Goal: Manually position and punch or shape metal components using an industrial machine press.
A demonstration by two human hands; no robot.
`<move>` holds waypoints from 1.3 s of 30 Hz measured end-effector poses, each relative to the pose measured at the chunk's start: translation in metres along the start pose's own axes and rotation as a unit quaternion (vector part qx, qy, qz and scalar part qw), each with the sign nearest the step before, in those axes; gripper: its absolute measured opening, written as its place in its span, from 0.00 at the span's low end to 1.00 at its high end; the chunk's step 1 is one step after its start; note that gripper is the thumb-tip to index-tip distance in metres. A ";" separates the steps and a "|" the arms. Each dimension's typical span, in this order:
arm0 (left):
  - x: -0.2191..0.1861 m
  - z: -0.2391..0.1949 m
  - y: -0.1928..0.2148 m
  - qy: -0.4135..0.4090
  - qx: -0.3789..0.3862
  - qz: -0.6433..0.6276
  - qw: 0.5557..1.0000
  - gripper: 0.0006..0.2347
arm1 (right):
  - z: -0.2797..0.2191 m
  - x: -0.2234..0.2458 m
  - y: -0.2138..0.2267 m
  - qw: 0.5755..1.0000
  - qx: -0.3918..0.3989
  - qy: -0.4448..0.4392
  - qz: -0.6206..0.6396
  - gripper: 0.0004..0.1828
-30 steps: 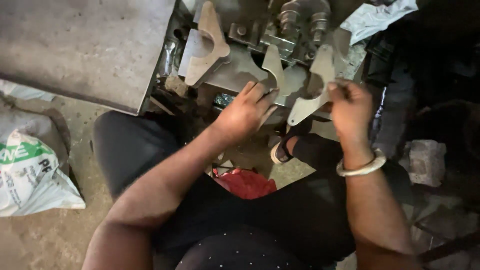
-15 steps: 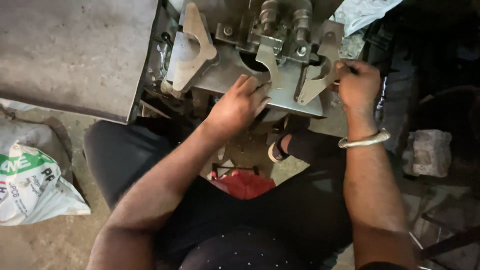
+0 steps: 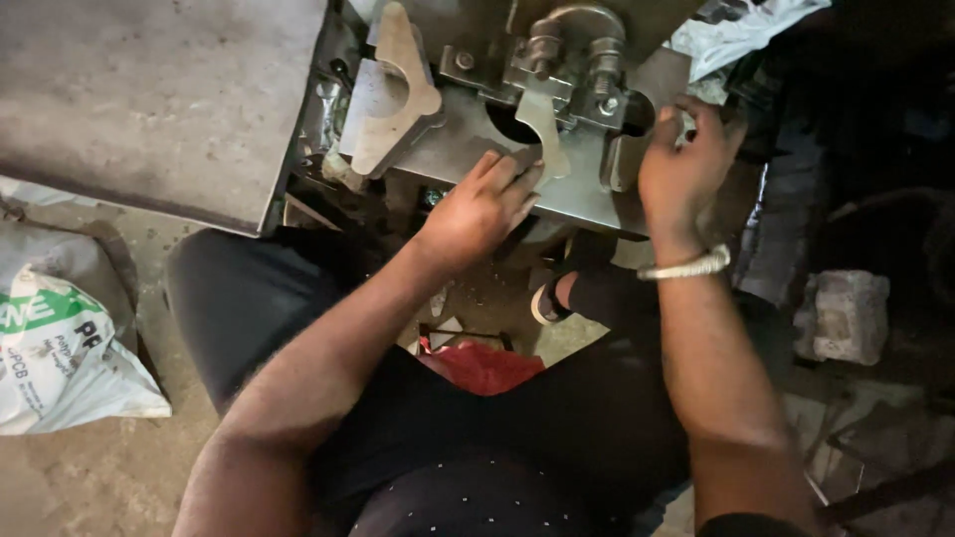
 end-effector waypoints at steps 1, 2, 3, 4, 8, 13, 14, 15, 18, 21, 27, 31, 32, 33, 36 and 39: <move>-0.003 0.000 0.001 -0.028 -0.014 0.023 0.999 0.18 | -0.011 0.017 0.001 0.999 0.010 0.047 0.014 0.11; -0.006 0.000 0.001 -0.055 -0.028 0.045 0.997 0.17 | -0.023 0.033 0.002 0.995 0.021 0.093 0.028 0.12; -0.006 -0.001 0.003 -0.053 -0.027 0.045 0.997 0.17 | -0.033 0.042 0.001 0.995 0.023 0.094 0.028 0.12; -0.004 -0.002 0.004 -0.029 -0.024 -0.007 0.999 0.17 | -0.045 0.057 -0.006 0.985 0.083 0.146 0.048 0.15; 0.001 0.001 0.009 0.014 -0.027 -0.090 0.995 0.17 | -0.075 0.106 -0.026 0.951 0.225 0.206 0.057 0.30; 0.001 -0.002 0.026 0.030 -0.030 -0.088 0.995 0.20 | -0.084 0.114 -0.031 0.932 0.260 0.252 0.013 0.29; 0.003 -0.002 0.028 0.040 -0.001 -0.093 0.995 0.21 | -0.084 0.118 -0.030 0.929 0.261 0.264 -0.012 0.26; 0.005 -0.001 0.046 0.042 -0.002 -0.092 0.995 0.21 | -0.085 0.126 -0.023 0.927 0.263 0.266 -0.012 0.26; 0.020 0.000 0.086 0.077 -0.009 -0.178 0.981 0.22 | -0.094 0.147 -0.007 0.901 0.270 0.338 0.026 0.22; 0.059 -0.013 0.074 0.212 0.085 -0.255 0.940 0.24 | -0.092 0.104 -0.032 0.930 0.361 0.075 -0.006 0.08; 0.105 -0.035 0.055 0.195 -0.005 0.148 0.970 0.17 | -0.068 0.015 -0.104 0.793 0.317 -0.315 0.414 0.15; 0.114 -0.041 0.037 0.235 0.066 0.000 0.970 0.18 | -0.058 0.002 -0.121 0.755 0.274 -0.385 0.454 0.11; 0.113 -0.040 0.036 0.227 0.053 -0.007 0.972 0.18 | -0.055 0.004 -0.118 0.782 0.267 -0.385 0.412 0.11; 0.115 -0.041 0.035 0.229 0.053 -0.007 0.972 0.18 | -0.055 0.004 -0.120 0.781 0.269 -0.385 0.411 0.11; 0.109 -0.041 0.038 0.205 0.035 0.011 0.978 0.17 | -0.061 0.000 -0.117 0.781 0.253 -0.400 0.407 0.12; 0.106 -0.028 0.057 0.200 0.015 0.008 0.980 0.16 | -0.058 0.007 -0.116 0.758 0.256 -0.383 0.462 0.10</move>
Point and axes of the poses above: each hand's wrist, its own z-axis towards the middle knuckle, its own y-axis out of the back of the hand, x = y × z, the point moved 6 cm from there along z, towards the middle knuckle, and after that the axes turned 14 degrees about z, right-handed, at the moved point
